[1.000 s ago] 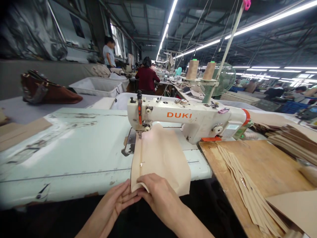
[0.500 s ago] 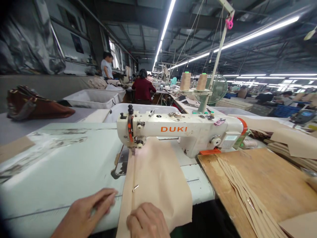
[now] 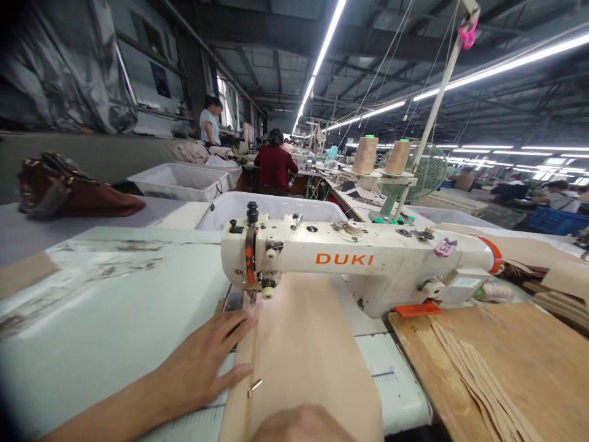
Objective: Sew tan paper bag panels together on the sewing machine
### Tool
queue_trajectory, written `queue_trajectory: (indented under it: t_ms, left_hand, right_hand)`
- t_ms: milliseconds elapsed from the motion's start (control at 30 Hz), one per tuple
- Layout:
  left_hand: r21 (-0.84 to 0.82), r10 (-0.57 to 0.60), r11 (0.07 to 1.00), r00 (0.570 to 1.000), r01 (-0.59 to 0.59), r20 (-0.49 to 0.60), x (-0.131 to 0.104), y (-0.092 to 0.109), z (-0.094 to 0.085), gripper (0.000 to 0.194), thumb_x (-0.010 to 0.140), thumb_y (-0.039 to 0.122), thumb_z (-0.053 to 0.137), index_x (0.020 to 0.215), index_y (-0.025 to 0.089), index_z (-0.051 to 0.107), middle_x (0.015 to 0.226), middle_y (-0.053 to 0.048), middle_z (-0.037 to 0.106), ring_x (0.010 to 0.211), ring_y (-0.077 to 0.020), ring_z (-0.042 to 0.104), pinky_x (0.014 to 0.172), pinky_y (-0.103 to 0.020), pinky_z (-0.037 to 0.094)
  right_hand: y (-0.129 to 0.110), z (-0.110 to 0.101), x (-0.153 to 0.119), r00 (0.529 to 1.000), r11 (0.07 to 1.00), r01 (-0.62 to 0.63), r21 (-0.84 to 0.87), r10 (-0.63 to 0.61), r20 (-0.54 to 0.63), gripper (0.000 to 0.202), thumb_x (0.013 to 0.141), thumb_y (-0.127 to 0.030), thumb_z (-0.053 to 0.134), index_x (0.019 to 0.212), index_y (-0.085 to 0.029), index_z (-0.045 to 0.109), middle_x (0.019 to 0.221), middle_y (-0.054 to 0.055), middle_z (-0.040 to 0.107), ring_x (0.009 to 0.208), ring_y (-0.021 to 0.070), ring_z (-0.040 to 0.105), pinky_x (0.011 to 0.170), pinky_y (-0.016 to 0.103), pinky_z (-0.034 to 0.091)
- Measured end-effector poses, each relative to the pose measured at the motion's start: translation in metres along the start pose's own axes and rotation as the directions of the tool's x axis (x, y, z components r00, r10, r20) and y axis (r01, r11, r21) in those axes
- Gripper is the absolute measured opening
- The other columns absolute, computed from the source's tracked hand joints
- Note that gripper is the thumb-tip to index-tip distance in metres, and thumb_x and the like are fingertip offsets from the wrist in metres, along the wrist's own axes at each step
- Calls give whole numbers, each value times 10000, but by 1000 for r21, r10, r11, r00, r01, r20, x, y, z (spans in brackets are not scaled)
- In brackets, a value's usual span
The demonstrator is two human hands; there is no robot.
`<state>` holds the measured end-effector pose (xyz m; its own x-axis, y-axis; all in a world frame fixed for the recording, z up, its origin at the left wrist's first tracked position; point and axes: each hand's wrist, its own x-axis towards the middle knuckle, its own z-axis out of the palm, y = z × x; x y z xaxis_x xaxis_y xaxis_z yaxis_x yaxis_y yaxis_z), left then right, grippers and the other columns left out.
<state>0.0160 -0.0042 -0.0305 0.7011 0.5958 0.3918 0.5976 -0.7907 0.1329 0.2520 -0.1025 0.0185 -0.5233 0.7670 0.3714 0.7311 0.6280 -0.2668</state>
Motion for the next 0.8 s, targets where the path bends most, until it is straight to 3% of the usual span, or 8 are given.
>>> queue_trajectory:
  t_ms: [100, 167, 233, 300, 400, 600, 800]
  left_hand:
    - [-5, -20, 1000, 1000, 20, 12, -1, 3, 0, 611, 929, 453, 609, 1436, 174, 416, 1425, -145, 447, 1264, -340, 443, 1065, -536, 403]
    - [6, -46, 999, 999, 46, 15, -2, 4, 0, 626, 920, 444, 620, 1453, 198, 403, 1446, -138, 427, 1275, -346, 436, 1075, -548, 391]
    - [25, -55, 998, 998, 55, 15, -2, 3, 0, 667, 902, 440, 641, 1476, 227, 375, 1475, -122, 403, 1296, -349, 424, 1093, -551, 369]
    - [39, -46, 998, 999, 45, 23, -2, 3, 0, 708, 894, 433, 652, 1496, 229, 342, 1506, -109, 371, 1331, -340, 396, 1126, -541, 329]
    - [49, -53, 998, 997, 50, 52, -2, 1, -1, 721, 887, 456, 655, 1493, 215, 347, 1512, -103, 373, 1342, -323, 392, 1146, -512, 306]
    - [55, -52, 997, 996, 48, 69, -5, -3, 1, 824, 848, 525, 691, 1514, 229, 306, 1519, -92, 370, 1326, -321, 413, 1135, -482, 316]
    - [96, 25, 995, 999, -23, -22, -8, -7, 2, 871, 885, 606, 626, 1550, 222, 214, 1507, -105, 389, 1300, -341, 451, 1107, -466, 337]
  right_hand:
    - [30, 0, 43, 999, 998, -53, -31, 53, -11, 324, 1062, -281, 387, 940, -184, 671, 911, 46, 675, 858, 185, 654, 811, 288, 529]
    - [48, 17, 67, 999, 993, -33, -109, 34, 7, 281, 1053, -233, 393, 1140, -131, 639, 1120, 108, 657, 1100, 241, 594, 1026, 418, 442]
    - [60, 38, 78, 999, 985, 3, -174, 6, 51, 336, 1042, -214, 410, 1337, -101, 524, 1299, 145, 573, 1271, 268, 480, 1124, 506, 328]
    - [64, 55, 79, 997, 976, -17, -216, 32, 65, 389, 1042, -213, 402, 1408, -89, 448, 1383, 159, 505, 1332, 276, 418, 1132, 540, 308]
    - [60, 66, 72, 997, 962, -62, -266, 74, 38, 395, 1031, -193, 399, 1400, -61, 449, 1401, 182, 479, 1335, 303, 411, 1111, 574, 327]
    - [55, 65, 71, 998, 961, -51, -271, 56, 9, 422, 1030, -202, 396, 1428, -66, 417, 1387, 182, 492, 1328, 318, 411, 1116, 563, 328]
    - [58, 66, 71, 999, 965, -46, -259, 48, 3, 437, 1041, -225, 361, 1453, -83, 389, 1407, 166, 478, 1336, 313, 401, 1135, 556, 304]
